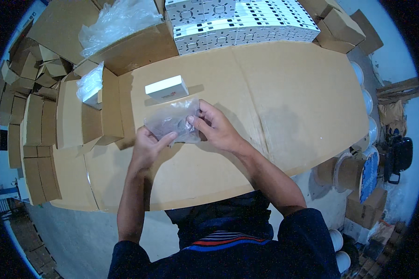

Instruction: Packing small electronic component boxes into plastic bags and larger cardboard shipping containers.

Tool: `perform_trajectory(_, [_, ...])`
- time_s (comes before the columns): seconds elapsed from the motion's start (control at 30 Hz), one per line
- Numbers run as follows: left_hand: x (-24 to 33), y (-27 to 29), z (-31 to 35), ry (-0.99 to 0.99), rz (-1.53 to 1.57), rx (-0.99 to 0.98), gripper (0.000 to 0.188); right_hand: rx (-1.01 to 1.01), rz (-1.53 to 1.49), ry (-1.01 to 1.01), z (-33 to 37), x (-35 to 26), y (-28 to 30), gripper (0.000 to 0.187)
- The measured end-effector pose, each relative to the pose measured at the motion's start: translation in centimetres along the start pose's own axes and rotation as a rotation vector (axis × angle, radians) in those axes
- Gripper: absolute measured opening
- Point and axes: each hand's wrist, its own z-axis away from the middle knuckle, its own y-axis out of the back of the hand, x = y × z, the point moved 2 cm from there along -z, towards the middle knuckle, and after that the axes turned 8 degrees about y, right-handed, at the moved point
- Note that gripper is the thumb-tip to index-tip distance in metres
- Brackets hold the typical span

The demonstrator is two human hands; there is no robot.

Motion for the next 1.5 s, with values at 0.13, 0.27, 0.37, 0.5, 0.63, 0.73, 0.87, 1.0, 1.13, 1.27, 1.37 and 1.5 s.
perform_trajectory(0.13, [-0.5, -1.3, -0.3, 0.081, -0.021, 0.059, 0.018, -0.044, 0.019, 0.002, 0.1, -0.2, -0.3, 0.044])
perform_trajectory(0.27, [-1.1, -0.7, -0.4, 0.049, 0.061, 0.137, 0.018, -0.016, -0.034, 0.017, -0.2, 0.5, 1.0, 0.043])
perform_trajectory(0.37, [-0.6, 0.2, -0.4, -0.016, -0.002, 0.222, 0.019, -0.008, -0.024, 0.012, -0.1, -0.6, 1.5, 0.039])
perform_trajectory(0.5, [-0.7, 0.6, -0.5, -0.002, 0.129, 0.238, 0.021, -0.009, -0.014, 0.013, -0.1, -0.6, 1.2, 0.037])
perform_trajectory(0.63, [-1.5, 0.2, 0.0, 0.013, 0.243, 0.007, 0.036, 0.021, -0.023, 0.010, 0.0, -0.7, 0.6, 0.036])
perform_trajectory(0.73, [0.4, -1.7, 0.5, 0.184, 0.372, -0.022, 0.042, 0.029, 0.014, 0.015, 0.2, -0.4, 0.4, 0.035])
perform_trajectory(0.87, [0.6, -0.7, 0.5, 0.212, 0.199, -0.055, 0.039, 0.116, 0.225, 0.125, -0.2, -0.6, 1.0, 0.031])
perform_trajectory(1.0, [1.0, 0.0, 0.4, 0.188, 0.096, -0.009, 0.031, 0.251, 0.635, 0.438, -0.4, -3.8, 0.7, 0.035])
perform_trajectory(1.13, [0.7, 0.5, 0.2, 0.155, 0.086, -0.022, 0.028, 0.036, 0.962, 0.627, -2.2, -8.4, -2.2, 0.038])
perform_trajectory(1.27, [0.6, 1.0, 0.4, 0.140, 0.116, -0.002, 0.027, -0.050, 1.089, 0.664, -3.3, -8.3, -3.1, 0.032])
perform_trajectory(1.37, [0.7, 1.4, 0.5, 0.158, 0.091, 0.002, 0.026, -0.083, 1.059, 0.642, -3.4, -8.1, -3.4, 0.027])
perform_trajectory(1.5, [0.6, 1.6, 0.6, 0.226, 0.111, -0.015, 0.026, -0.053, 1.047, 0.707, -3.7, -7.6, -3.5, 0.026])
